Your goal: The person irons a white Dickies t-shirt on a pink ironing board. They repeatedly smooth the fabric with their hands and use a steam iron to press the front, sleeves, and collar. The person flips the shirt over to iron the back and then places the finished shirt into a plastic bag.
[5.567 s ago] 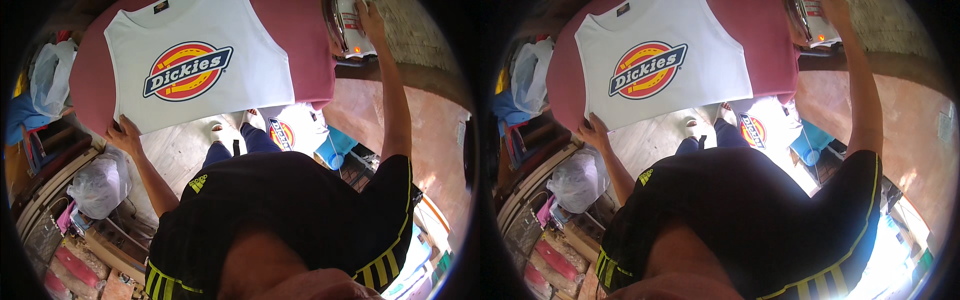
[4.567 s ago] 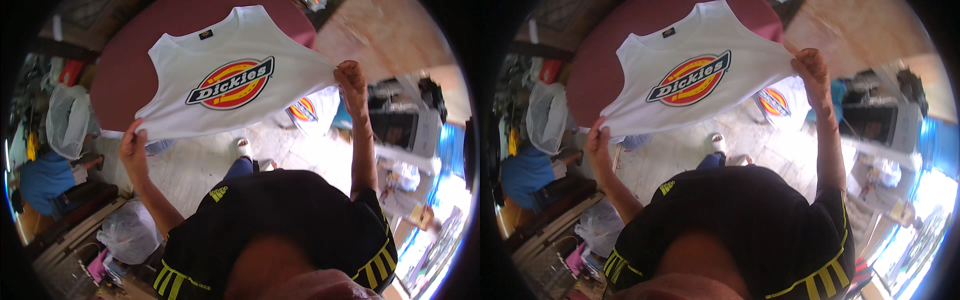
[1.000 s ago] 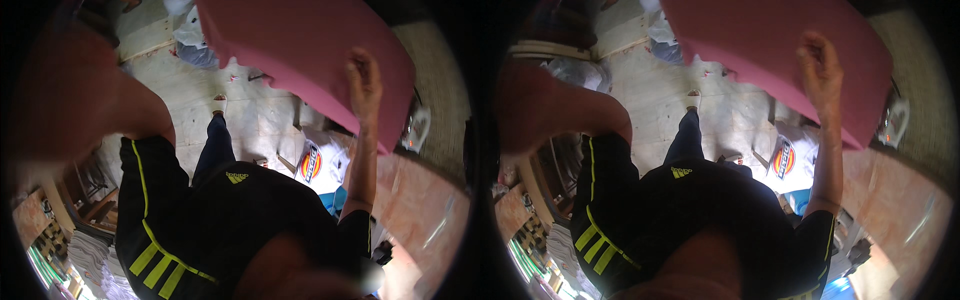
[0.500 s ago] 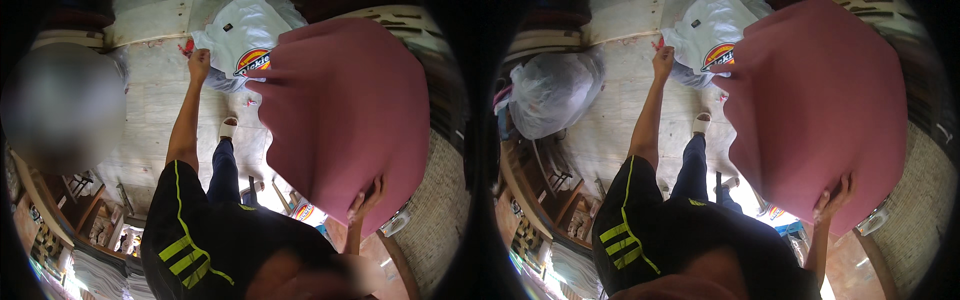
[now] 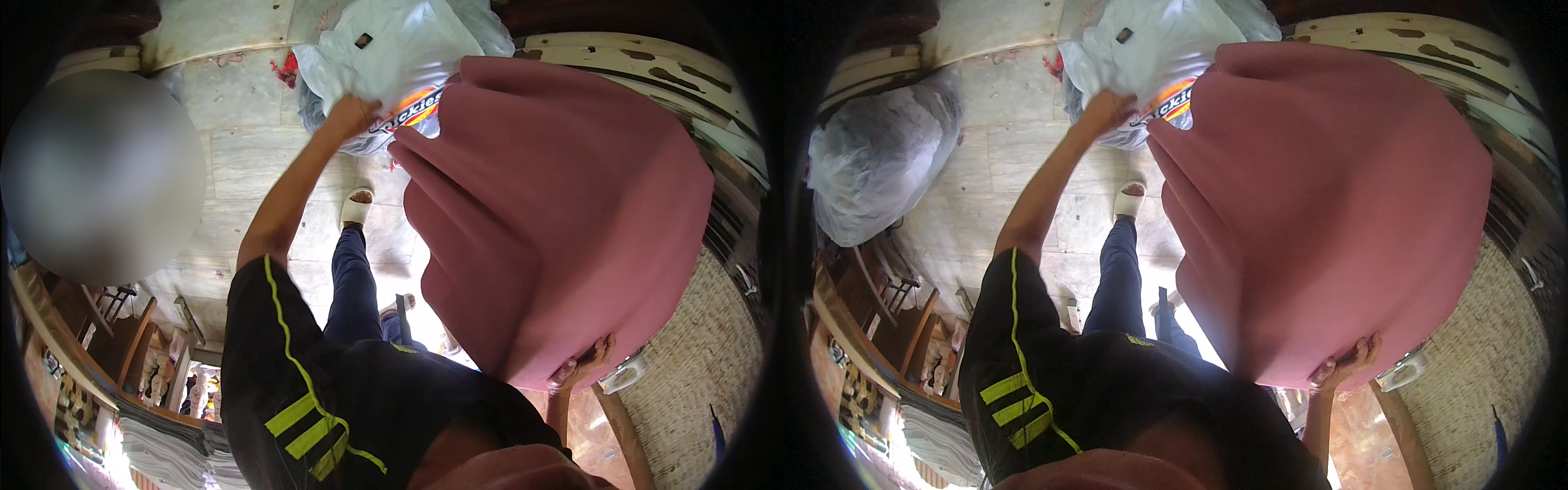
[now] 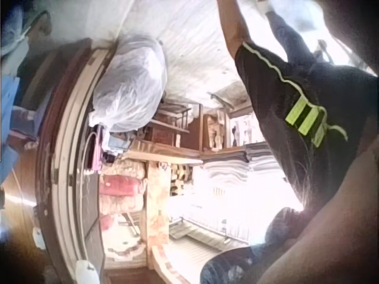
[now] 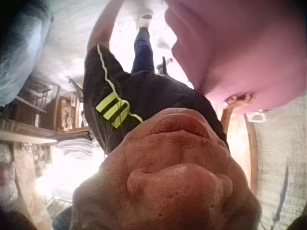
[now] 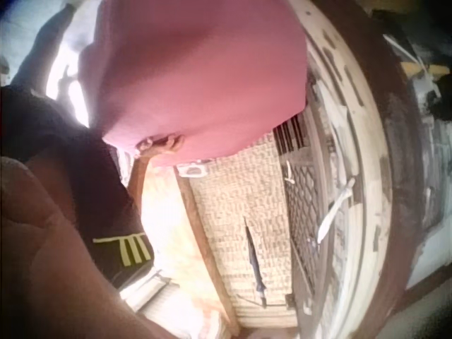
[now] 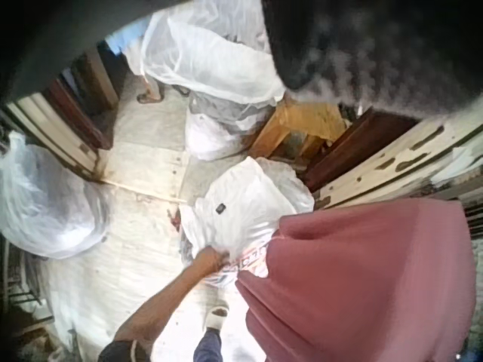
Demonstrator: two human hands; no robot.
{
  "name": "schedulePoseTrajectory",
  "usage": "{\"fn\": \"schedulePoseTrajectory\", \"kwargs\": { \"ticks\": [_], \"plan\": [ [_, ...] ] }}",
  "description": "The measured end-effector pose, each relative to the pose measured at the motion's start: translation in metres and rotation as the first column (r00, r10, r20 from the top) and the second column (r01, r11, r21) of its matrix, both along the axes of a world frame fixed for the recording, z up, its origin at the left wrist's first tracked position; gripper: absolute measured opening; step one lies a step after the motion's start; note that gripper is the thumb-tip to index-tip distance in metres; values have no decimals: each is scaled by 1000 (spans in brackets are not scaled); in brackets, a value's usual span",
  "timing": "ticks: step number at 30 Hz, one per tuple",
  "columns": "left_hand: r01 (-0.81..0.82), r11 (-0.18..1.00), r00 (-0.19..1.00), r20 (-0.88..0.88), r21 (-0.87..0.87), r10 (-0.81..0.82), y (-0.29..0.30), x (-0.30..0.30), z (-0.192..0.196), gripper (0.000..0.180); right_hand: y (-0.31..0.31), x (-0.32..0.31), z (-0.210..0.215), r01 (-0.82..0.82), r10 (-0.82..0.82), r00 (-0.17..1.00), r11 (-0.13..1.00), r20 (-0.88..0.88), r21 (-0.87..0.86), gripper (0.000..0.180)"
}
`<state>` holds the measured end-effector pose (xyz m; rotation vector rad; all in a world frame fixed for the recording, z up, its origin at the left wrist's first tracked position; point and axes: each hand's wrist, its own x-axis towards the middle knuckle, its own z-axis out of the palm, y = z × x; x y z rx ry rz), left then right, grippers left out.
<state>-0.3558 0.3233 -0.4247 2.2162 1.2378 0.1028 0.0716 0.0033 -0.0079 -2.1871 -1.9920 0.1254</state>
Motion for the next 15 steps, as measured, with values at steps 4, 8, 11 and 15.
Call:
{"fn": "schedulePoseTrajectory", "kwargs": {
  "ticks": [4, 8, 11, 15],
  "plan": [
    [30, 922, 968, 239, -386, 69, -139, 32, 91, 39, -6, -3, -4, 5, -3, 1000, 999, -30, 50, 68],
    [255, 715, 881, 461, -651, 106, -233, 31, 225, 36, 1, -4, -4, 2, 0, 1000, 997, -31, 71, 68],
    [341, 546, 795, 544, -765, 266, -251, 33, 309, 23, 0, -10, -5, 17, -13, 999, 991, -36, 131, 67],
    [378, 794, 621, 766, -477, 165, -275, 43, 343, 17, -8, -16, -2, 7, -11, 1000, 989, 26, 149, 61]
  ]
}}
